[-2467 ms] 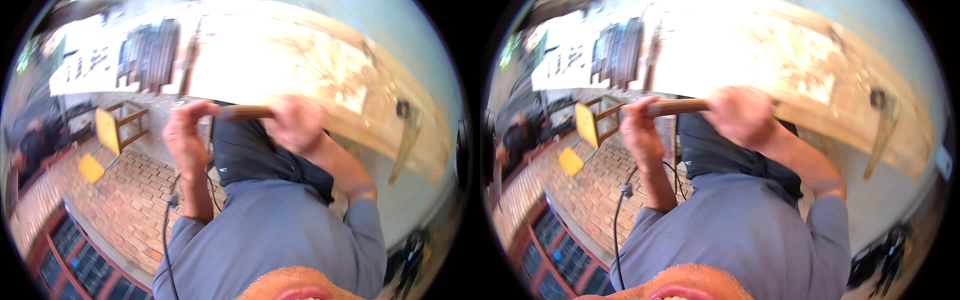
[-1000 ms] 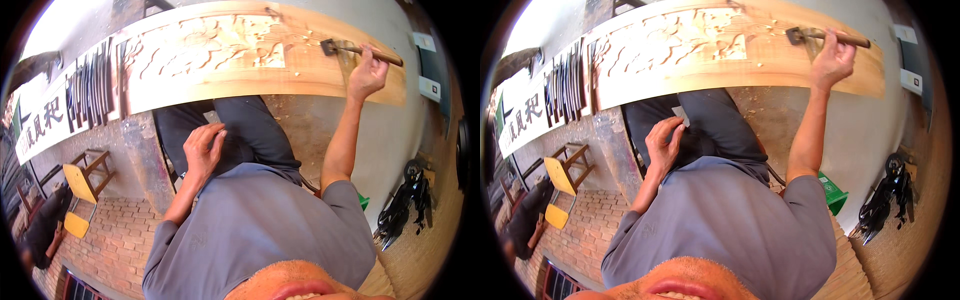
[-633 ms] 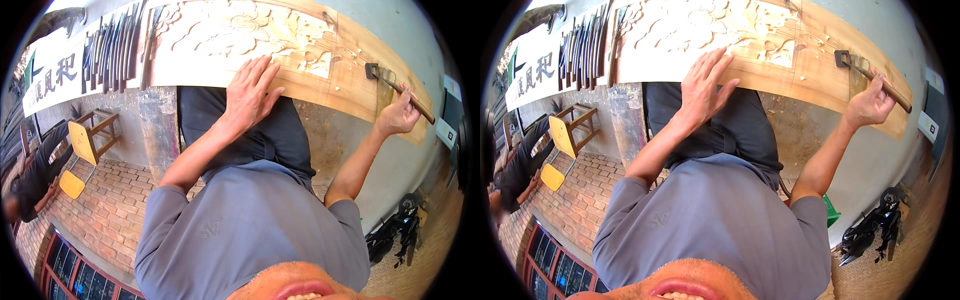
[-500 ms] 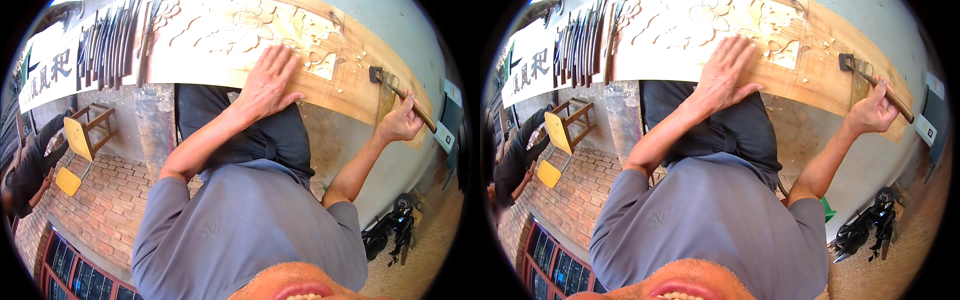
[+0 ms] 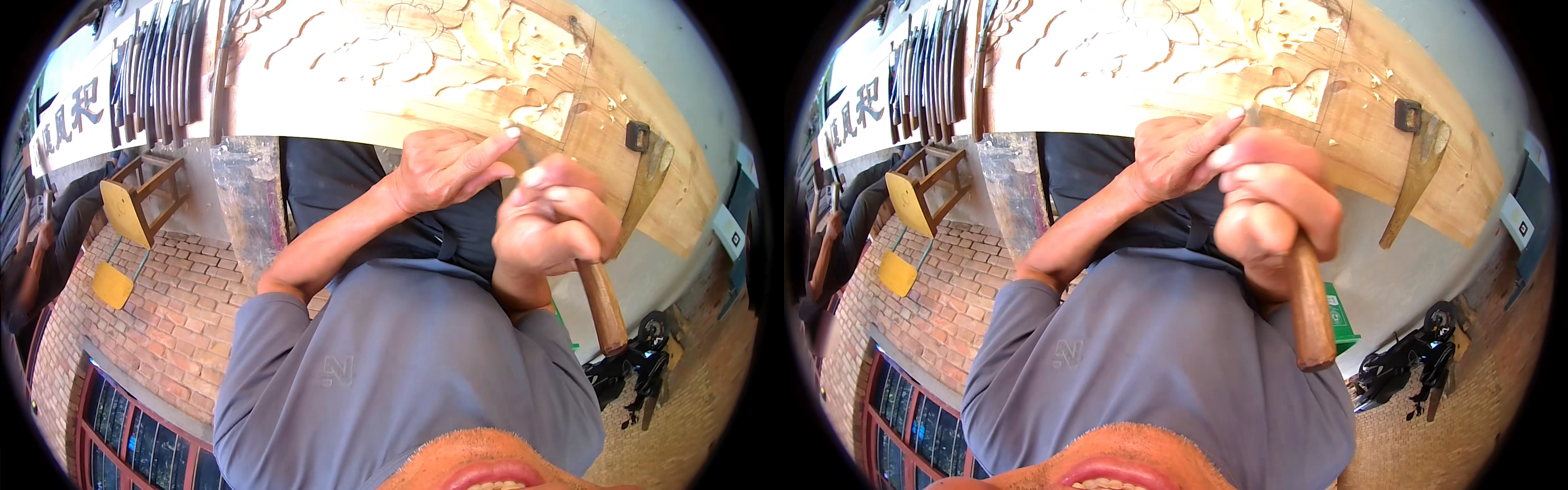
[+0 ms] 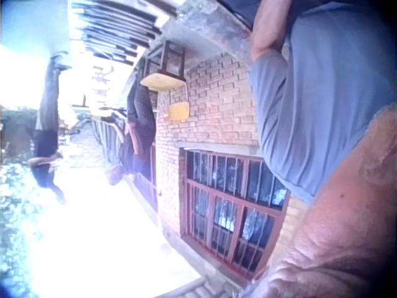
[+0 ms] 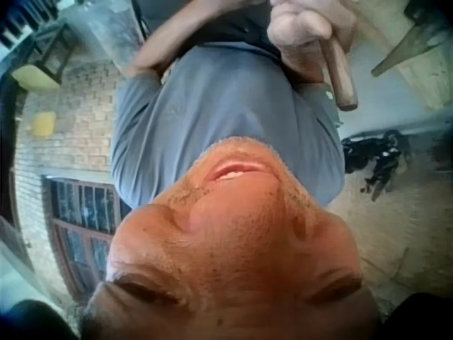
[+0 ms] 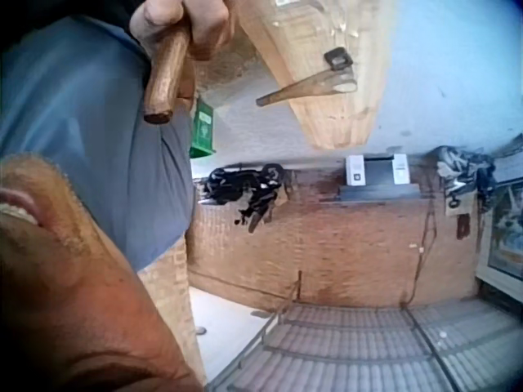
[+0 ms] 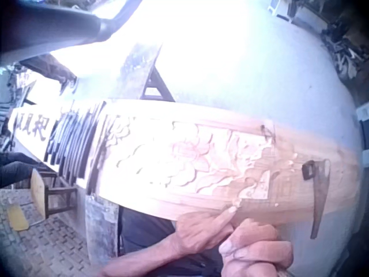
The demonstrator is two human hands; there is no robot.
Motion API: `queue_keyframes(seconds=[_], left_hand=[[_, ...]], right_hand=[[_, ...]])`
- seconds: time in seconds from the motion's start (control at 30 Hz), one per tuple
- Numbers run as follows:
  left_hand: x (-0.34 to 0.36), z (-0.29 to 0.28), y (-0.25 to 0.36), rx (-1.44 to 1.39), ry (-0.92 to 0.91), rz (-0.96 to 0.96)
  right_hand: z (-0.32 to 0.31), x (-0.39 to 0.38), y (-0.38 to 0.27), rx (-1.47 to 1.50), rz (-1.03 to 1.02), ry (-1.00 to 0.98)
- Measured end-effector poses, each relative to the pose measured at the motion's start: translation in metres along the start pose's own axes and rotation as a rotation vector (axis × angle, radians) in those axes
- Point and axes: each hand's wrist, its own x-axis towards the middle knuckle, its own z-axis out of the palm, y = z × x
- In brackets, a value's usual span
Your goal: The person carves a floral design into a wooden board using a chisel, periodically blowing away wood shavings and switching between different chisels from a row on the workbench.
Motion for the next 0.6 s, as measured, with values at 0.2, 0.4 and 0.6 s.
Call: queue_keyframes(seconds=[0.2,0.4,0.6], left_hand=[[-0.001,-0.004,-0.024,0.068,0.093,-0.01],[-0.008,-0.011,-0.021,0.172,-0.014,-0.025],[-0.005,-0.002,-0.026,0.084,0.103,-0.015]], right_hand=[[0.007,-0.011,0.014,0.374,0.071,-0.322],[-0.008,-0.004,0.022,0.404,0.124,-0.437],[-0.005,-0.003,0.019,0.442,0.071,-0.258]])
